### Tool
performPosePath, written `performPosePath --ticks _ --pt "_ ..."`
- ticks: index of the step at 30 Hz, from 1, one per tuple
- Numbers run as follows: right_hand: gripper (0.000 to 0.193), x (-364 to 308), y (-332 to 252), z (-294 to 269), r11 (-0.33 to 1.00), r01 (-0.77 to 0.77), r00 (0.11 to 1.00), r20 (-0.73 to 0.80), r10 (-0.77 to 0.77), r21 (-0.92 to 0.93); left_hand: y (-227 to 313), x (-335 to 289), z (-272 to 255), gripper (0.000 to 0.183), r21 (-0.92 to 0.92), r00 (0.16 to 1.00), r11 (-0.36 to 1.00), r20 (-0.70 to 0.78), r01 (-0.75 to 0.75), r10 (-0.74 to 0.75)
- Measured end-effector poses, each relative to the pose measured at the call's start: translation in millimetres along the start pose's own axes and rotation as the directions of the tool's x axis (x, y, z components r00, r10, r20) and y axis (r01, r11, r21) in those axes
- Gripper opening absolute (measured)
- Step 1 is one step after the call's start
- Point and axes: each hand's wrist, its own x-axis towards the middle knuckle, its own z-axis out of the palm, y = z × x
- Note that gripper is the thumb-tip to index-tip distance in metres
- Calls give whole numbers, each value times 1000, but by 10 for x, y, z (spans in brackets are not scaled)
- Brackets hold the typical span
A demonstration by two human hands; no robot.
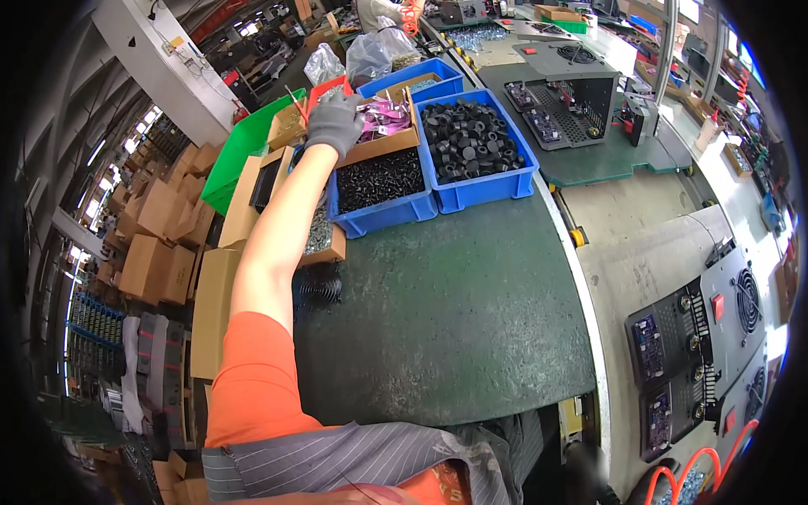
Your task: The person assembles electronic equipment on a workbench. They place rubber feet onto a metal chassis and secure them with a pneumatic screwdriver. They then install cooling fans into the chassis and fasten them with screws. The person handles circuit boards and other components during the assembly process.
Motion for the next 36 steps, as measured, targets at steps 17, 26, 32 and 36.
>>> performPosePath --ticks 17,26,32,36 --pt "15 -124 -11 35 992 -118 991 -53 121 48 285 425 366 26 185 999 982 41 -32 25" --pt "18 -134 179 -48 975 -156 985 -55 166 160 -95 235 279 22 -555 912 744 69 372 -404" --pt "21 -125 313 -175 954 -177 979 -55 196 240 -214 151 179 21 -415 963 905 -197 91 -187" --pt "23 -115 353 -286 936 -206 971 -57 231 286 -284 114 238 20 -367 969 925 -174 100 -174"
